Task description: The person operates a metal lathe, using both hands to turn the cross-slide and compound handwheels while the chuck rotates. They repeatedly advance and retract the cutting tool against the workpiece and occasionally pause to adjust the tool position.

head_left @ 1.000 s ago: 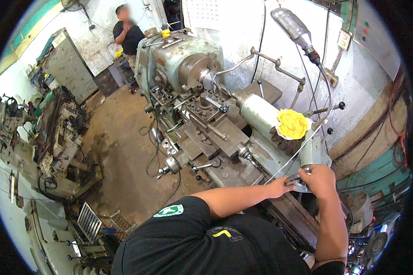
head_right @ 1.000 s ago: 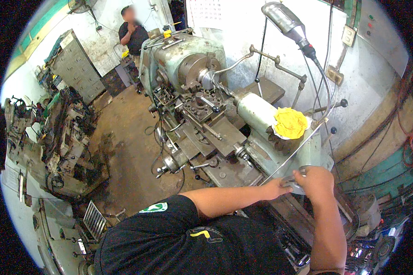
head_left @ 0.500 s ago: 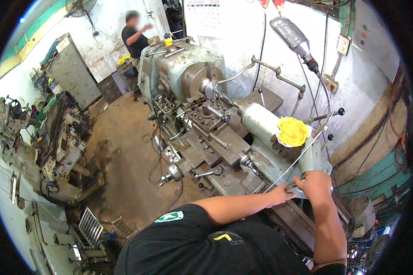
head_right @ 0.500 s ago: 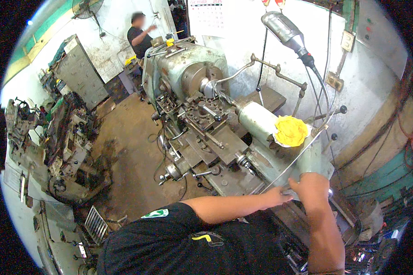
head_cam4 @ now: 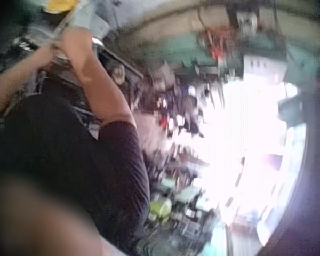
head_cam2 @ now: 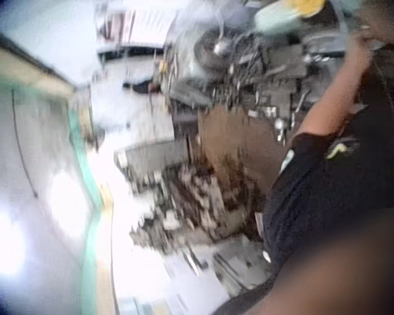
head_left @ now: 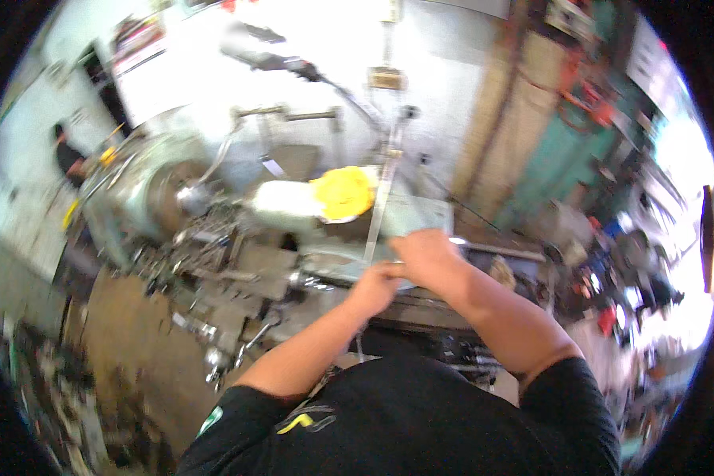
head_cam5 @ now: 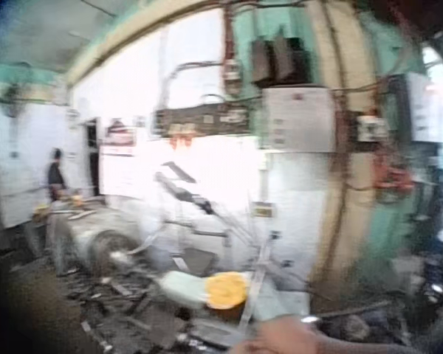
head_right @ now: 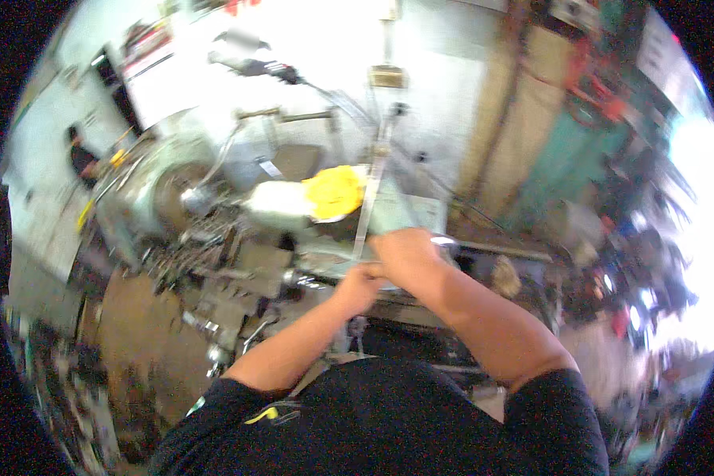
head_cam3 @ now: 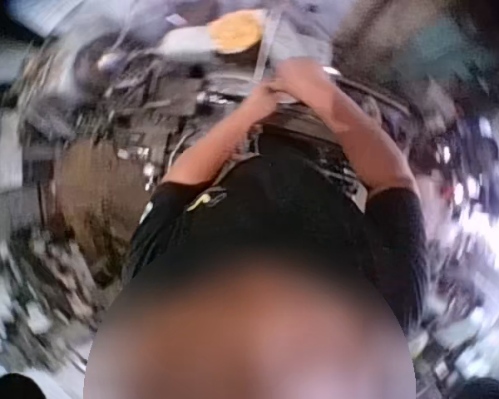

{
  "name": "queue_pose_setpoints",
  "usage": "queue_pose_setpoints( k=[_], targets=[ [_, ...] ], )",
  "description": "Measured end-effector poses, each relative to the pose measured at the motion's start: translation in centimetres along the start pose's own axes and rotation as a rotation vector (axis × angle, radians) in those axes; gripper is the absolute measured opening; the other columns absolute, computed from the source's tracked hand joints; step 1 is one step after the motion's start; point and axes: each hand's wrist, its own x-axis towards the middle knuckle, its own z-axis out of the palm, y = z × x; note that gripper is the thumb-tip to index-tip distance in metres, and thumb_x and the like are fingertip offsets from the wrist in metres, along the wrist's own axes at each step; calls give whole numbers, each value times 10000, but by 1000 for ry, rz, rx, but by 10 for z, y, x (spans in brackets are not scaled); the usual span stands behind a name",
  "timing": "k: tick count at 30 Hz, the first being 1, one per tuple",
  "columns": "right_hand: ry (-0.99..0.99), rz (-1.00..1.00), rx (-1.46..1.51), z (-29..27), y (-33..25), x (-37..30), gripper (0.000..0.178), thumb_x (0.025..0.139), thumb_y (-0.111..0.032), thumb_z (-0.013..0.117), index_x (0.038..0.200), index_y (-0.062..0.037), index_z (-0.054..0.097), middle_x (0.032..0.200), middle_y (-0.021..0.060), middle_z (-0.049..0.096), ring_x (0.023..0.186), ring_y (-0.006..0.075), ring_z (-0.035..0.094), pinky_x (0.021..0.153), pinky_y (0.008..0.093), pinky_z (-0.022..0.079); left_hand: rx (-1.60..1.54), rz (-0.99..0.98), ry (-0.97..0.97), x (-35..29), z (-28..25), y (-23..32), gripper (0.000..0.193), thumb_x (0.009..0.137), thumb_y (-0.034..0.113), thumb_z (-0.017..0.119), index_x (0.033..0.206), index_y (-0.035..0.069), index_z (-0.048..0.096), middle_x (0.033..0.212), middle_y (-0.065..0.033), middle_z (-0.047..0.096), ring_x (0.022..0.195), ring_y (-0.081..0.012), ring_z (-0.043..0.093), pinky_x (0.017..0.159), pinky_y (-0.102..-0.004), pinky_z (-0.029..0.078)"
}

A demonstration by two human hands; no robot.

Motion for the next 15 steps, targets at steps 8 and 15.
queue_pose_setpoints(
  k=[8,15],
  targets=[
    [-43,173,447,-4,79,-26,811,872,-777,634,1235,-54,691,1236,229,694,1187,403,649,965,508,520,-60,-134,177,1,-1,-8,388,1010,362,725,1122,-5,670,810,-37,631,677,-138,557,597,-347,463],
    [42,143,598,12,80,-30,807,818,-768,707,1216,-65,706,1158,214,732,1116,407,685,936,483,531,-426,-56,130,3,9,-28,290,1040,242,682,1231,35,614,1103,-50,723,899,-135,667,710,-306,551]
  ],
)
